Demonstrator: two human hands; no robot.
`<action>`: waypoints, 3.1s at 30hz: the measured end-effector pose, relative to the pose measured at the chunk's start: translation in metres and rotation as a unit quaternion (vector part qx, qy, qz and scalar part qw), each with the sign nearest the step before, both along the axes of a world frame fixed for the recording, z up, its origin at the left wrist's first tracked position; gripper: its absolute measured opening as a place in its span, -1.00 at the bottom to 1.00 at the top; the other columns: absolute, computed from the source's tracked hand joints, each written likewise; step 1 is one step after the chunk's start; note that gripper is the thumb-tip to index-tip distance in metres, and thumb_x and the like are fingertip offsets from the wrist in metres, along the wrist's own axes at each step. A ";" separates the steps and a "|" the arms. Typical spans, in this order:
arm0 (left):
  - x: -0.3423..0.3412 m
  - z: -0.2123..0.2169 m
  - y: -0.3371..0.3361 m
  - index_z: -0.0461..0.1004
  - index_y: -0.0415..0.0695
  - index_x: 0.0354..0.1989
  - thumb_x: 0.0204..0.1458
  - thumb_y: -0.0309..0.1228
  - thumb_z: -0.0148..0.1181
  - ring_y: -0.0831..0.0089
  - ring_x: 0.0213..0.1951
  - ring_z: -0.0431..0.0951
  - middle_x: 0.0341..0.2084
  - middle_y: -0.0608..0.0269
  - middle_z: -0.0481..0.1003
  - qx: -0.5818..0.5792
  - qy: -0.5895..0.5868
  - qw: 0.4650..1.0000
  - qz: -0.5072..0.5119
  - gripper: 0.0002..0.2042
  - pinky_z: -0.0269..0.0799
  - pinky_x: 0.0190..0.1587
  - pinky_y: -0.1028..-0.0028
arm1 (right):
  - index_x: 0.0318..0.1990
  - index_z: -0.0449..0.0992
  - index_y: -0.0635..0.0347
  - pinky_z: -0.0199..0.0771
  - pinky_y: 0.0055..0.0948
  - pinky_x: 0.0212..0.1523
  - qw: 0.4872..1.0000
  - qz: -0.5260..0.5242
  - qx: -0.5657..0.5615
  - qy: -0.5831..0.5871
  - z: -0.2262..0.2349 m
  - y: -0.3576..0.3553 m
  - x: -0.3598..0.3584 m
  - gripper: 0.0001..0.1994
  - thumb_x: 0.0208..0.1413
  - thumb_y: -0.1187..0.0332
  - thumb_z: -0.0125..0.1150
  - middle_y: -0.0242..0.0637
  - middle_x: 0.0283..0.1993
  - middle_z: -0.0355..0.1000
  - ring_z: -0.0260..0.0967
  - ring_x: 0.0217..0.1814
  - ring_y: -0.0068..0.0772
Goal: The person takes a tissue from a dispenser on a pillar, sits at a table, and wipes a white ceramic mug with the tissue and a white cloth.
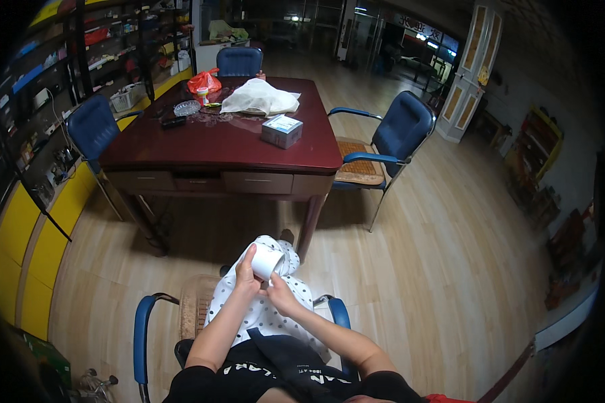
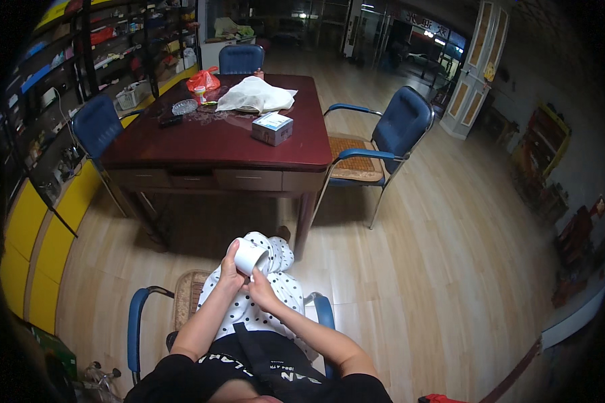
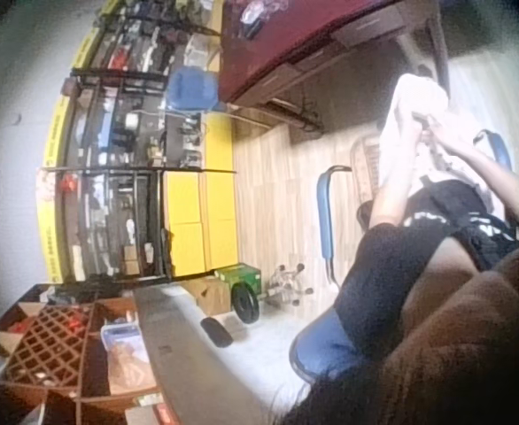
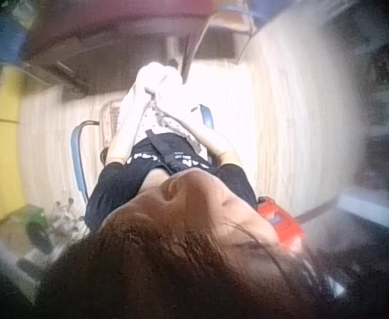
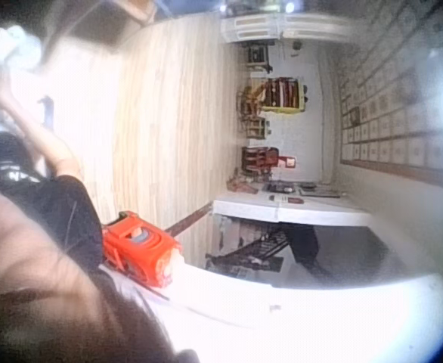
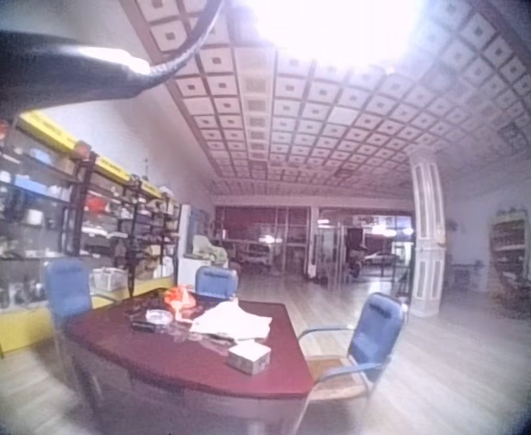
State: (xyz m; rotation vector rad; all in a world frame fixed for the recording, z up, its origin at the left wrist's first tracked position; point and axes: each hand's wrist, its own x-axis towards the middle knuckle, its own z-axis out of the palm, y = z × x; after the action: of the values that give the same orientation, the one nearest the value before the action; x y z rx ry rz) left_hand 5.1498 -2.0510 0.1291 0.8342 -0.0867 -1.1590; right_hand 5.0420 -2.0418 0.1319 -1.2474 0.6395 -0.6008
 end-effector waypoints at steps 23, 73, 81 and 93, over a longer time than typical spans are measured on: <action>0.048 0.017 0.042 0.18 -0.19 0.07 -0.08 0.13 -0.03 0.33 -0.04 0.30 -0.14 0.11 0.33 -0.029 -0.414 0.896 -0.154 -0.32 0.18 0.01 0.41 | 0.01 0.21 0.20 0.41 -0.42 -0.12 0.975 0.133 0.174 -0.030 0.048 0.005 -0.016 -0.72 0.17 0.35 -0.17 -0.29 -0.03 0.23 0.25 -0.06 -0.42; 0.034 -0.051 0.029 0.35 -0.16 -0.24 -0.20 -0.08 0.16 0.25 -0.45 0.48 -0.43 0.14 0.42 0.145 -0.018 0.984 -0.098 -0.56 0.42 -0.43 0.17 | 0.03 0.21 0.28 0.25 -0.55 -0.30 0.980 0.124 0.029 0.150 -0.012 0.001 0.009 -0.52 -0.15 0.68 -0.26 -0.19 -0.14 0.28 0.25 -0.32 -0.44; 0.040 -0.073 0.023 0.32 -0.12 -0.19 -0.13 0.01 0.08 0.26 -0.35 0.46 -0.38 0.15 0.42 0.118 0.012 0.982 -0.147 -0.53 0.41 -0.33 0.19 | 0.04 0.22 0.14 0.06 -0.41 0.06 0.870 0.121 -0.437 0.193 -0.026 0.000 -0.025 -0.48 -0.19 0.66 -0.19 -0.04 0.08 0.14 0.04 0.19 -0.15; 0.042 -0.063 0.030 0.31 -0.03 -0.17 -0.12 0.03 0.04 0.30 -0.35 0.45 -0.39 0.21 0.43 0.132 0.005 0.974 -0.185 -0.56 0.37 -0.30 0.17 | -0.29 0.31 0.19 0.24 -0.38 -0.32 0.660 0.096 -0.715 0.210 -0.003 -0.012 -0.021 -0.77 -0.20 0.46 -0.01 -0.25 -0.40 0.25 0.23 -0.30 -0.25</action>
State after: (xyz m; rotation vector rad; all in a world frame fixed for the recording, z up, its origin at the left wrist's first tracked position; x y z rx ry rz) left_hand 5.1916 -2.0210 0.0656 1.0774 -0.0827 -1.5473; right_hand 5.0214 -2.0534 0.1292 -2.9898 0.2893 -0.6078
